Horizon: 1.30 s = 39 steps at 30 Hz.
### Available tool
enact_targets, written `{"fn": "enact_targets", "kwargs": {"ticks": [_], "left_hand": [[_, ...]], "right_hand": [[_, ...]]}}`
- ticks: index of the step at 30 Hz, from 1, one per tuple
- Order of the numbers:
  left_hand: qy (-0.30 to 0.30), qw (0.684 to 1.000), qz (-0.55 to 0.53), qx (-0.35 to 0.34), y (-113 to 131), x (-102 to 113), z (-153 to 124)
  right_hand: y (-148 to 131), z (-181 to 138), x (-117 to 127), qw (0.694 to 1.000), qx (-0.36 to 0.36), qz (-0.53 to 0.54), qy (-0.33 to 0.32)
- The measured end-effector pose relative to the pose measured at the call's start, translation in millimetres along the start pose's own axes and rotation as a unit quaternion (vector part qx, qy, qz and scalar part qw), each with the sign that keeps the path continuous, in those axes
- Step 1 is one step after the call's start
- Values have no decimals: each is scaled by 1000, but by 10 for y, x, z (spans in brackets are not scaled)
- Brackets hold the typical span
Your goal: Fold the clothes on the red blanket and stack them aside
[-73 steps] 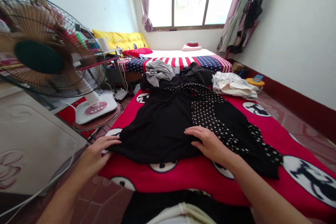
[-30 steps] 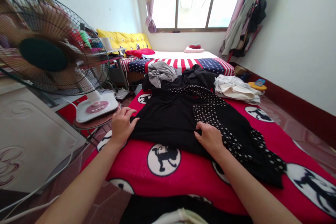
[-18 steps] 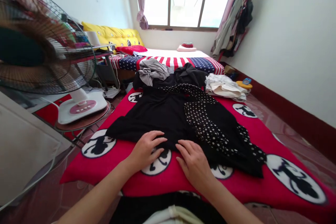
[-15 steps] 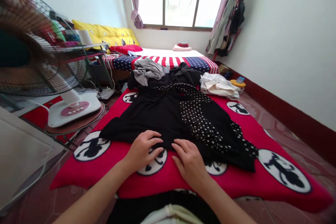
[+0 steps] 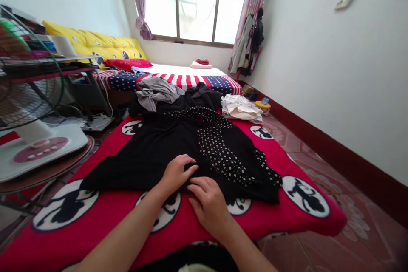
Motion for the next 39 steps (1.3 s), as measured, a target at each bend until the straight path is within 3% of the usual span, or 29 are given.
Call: {"fn": "enact_targets", "kwargs": {"ticks": [29,32,34,37,39], "left_hand": [[17,1000,3,-1,35,28,-33],[13,1000,-6,-2,32,34,-32],[10,1000,-13,-1,33,37,-30],[6,1000,-24,-4,54,41,-25],[0,999,-32,-13,80,38,-21]], "right_hand": [[29,-2,40,997,-14,72,14],[90,-90,208,991,-12,112,67],[223,-188,449,982,-31,111,148],[560,-340,877,956,-104,49,271],[840,-375,1071,942,-184,10,281]]}}
Point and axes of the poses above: each hand's wrist, its own z-axis towards the middle knuckle, its own x-axis out of the back of the hand, y = z × x, the point moved 5 cm from there along z, towards the middle knuckle, and after that the axes turned 6 degrees about -x, right-handed, at the moved point
